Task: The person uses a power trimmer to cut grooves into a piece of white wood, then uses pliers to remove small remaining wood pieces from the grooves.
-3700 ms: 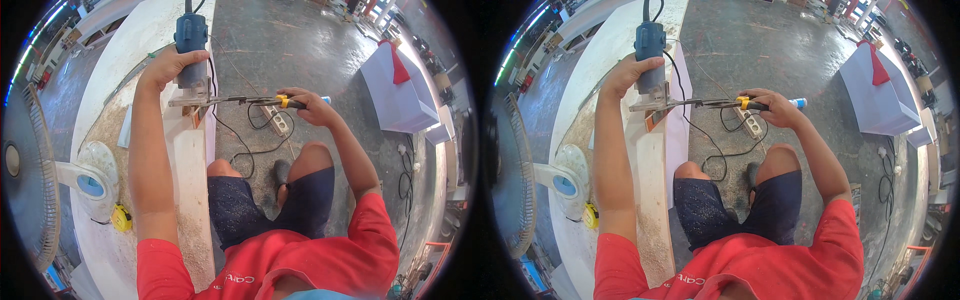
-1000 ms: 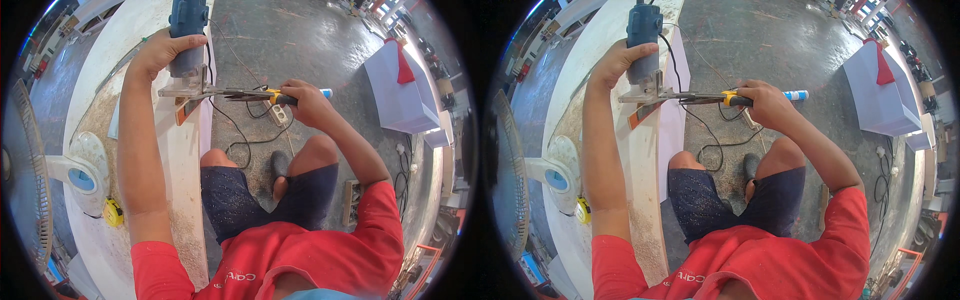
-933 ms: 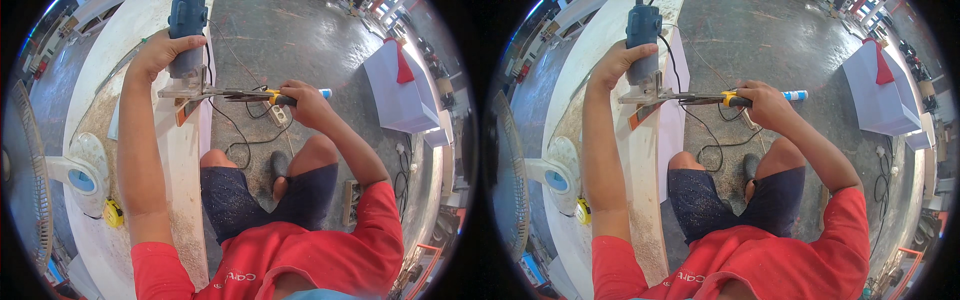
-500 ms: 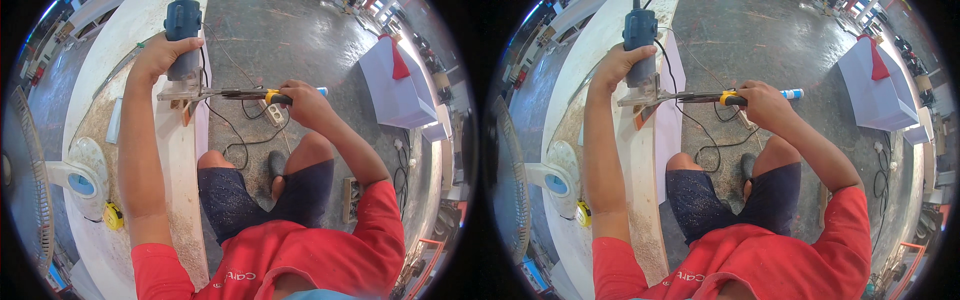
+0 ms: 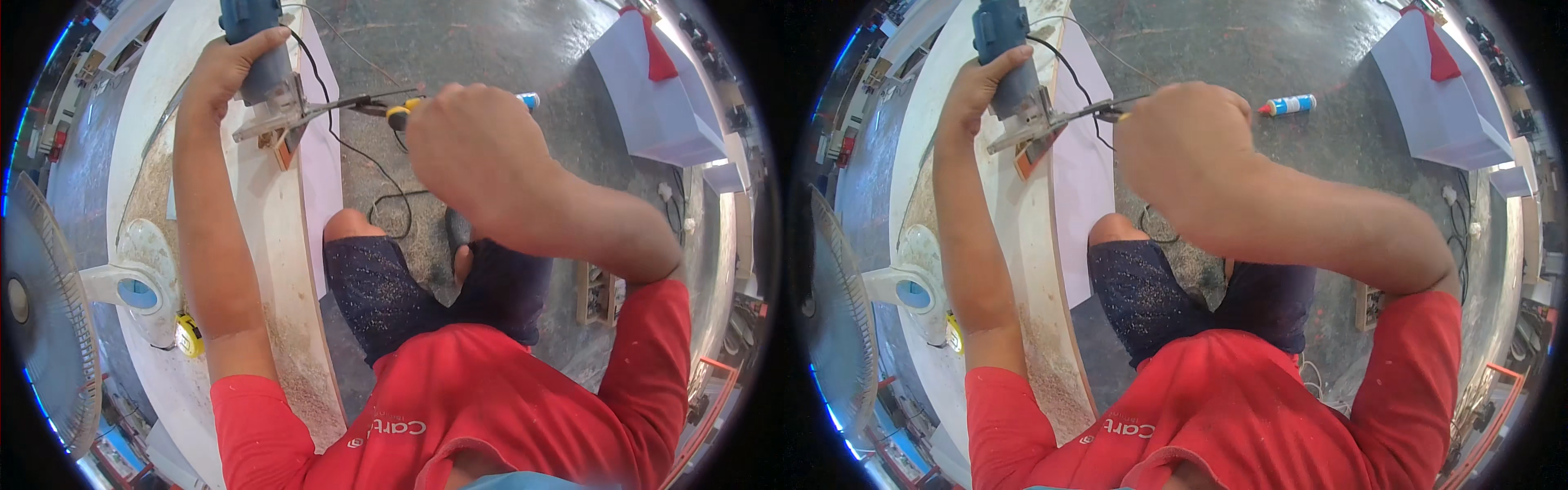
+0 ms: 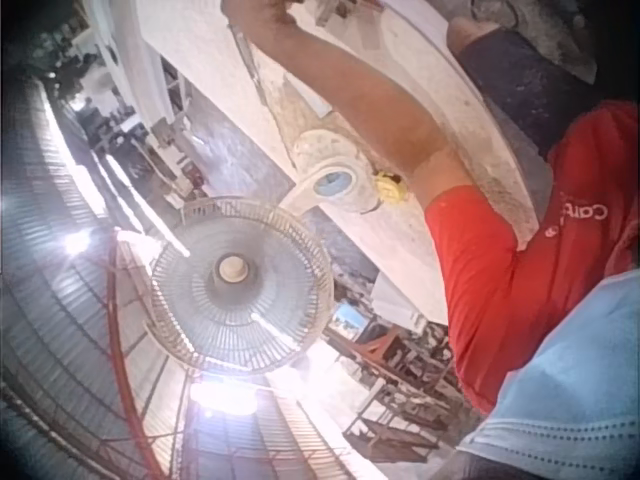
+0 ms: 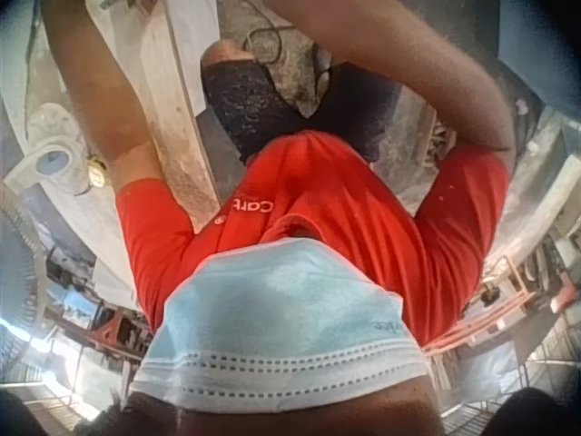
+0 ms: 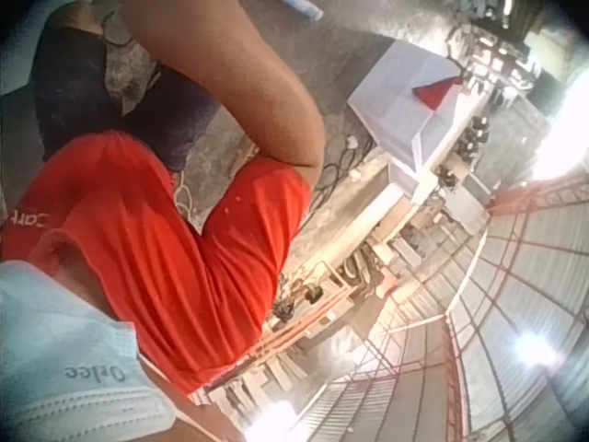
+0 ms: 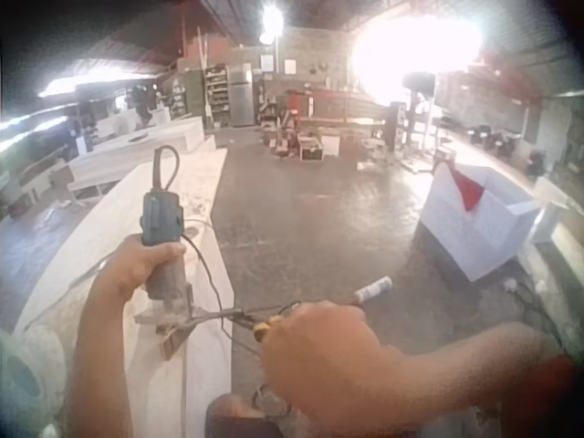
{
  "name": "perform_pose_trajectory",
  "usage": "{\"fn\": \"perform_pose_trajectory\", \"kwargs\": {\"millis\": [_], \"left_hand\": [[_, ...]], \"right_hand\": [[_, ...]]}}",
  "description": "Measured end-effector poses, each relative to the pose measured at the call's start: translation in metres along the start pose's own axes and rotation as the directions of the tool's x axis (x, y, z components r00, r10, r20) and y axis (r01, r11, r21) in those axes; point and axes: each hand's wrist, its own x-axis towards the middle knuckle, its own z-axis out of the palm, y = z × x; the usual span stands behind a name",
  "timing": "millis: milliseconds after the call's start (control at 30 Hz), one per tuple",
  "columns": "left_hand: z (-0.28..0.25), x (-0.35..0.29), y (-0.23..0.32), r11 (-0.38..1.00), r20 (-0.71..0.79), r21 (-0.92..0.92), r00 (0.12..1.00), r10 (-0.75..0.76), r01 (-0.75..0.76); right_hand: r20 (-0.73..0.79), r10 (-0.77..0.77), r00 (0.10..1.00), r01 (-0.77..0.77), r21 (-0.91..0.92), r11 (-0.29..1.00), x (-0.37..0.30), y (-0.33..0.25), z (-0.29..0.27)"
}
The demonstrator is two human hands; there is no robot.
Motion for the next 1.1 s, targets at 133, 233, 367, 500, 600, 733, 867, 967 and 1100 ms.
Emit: {"fn": "perform_pose_trajectory", "kwargs": {"millis": [133, 233, 367, 500, 600, 733, 867, 967, 1100], "left_hand": [[-0.003, 0.013, -0.008, 1.000, 0.015, -0.002, 1.000, 0.011, -0.011], [-0.004, 0.012, -0.010, 1.000, 0.015, -0.011, 1.000, 0.025, -0.025], [-0.011, 0.005, -0.016, 1.000, -0.011, 0.014, 1.000, 0.022, -0.021], [-0.005, 0.005, -0.010, 0.999, -0.004, -0.015, 1.000, 0.031, -0.031], [-0.001, 0.008, -0.009, 0.999, -0.002, -0.006, 0.999, 0.035, -0.035], [-0.002, -0.001, -0.008, 0.999, -0.013, -0.018, 0.999, 0.044, -0.044], [-0.004, -0.003, -0.001, 1.000, 0.029, -0.011, 1.000, 0.009, -0.009], [-0.002, -0.001, -0.002, 0.999, 0.018, -0.026, 0.999, 0.048, -0.048], [-0.001, 0.006, -0.006, 0.999, 0.024, -0.027, 0.999, 0.034, -0.034]], "right_hand": [[-0.115, 0.021, 0.993, -0.062, -0.365, 0.929, -0.008, -0.018, 0.000], [-0.107, -0.014, 0.994, -0.014, -0.253, 0.967, -0.009, 0.005, 0.008], [-0.079, -0.104, 0.991, 0.109, 0.061, 0.992, 0.012, 0.056, 0.038], [-0.175, -0.153, 0.973, 0.188, 0.205, 0.961, 0.037, 0.112, 0.090], [-0.385, -0.292, 0.875, 0.385, 0.190, 0.903, 0.052, 0.153, 0.131], [-0.323, -0.283, 0.903, 0.366, 0.235, 0.900, 0.065, 0.159, 0.147], [0.186, -0.113, 0.976, 0.083, 0.160, 0.984, 0.081, 0.161, 0.170], [0.289, -0.106, 0.951, 0.070, 0.131, 0.989, 0.087, 0.164, 0.190], [0.099, -0.309, 0.946, 0.197, 0.582, 0.789, 0.089, 0.132, 0.185]]}}
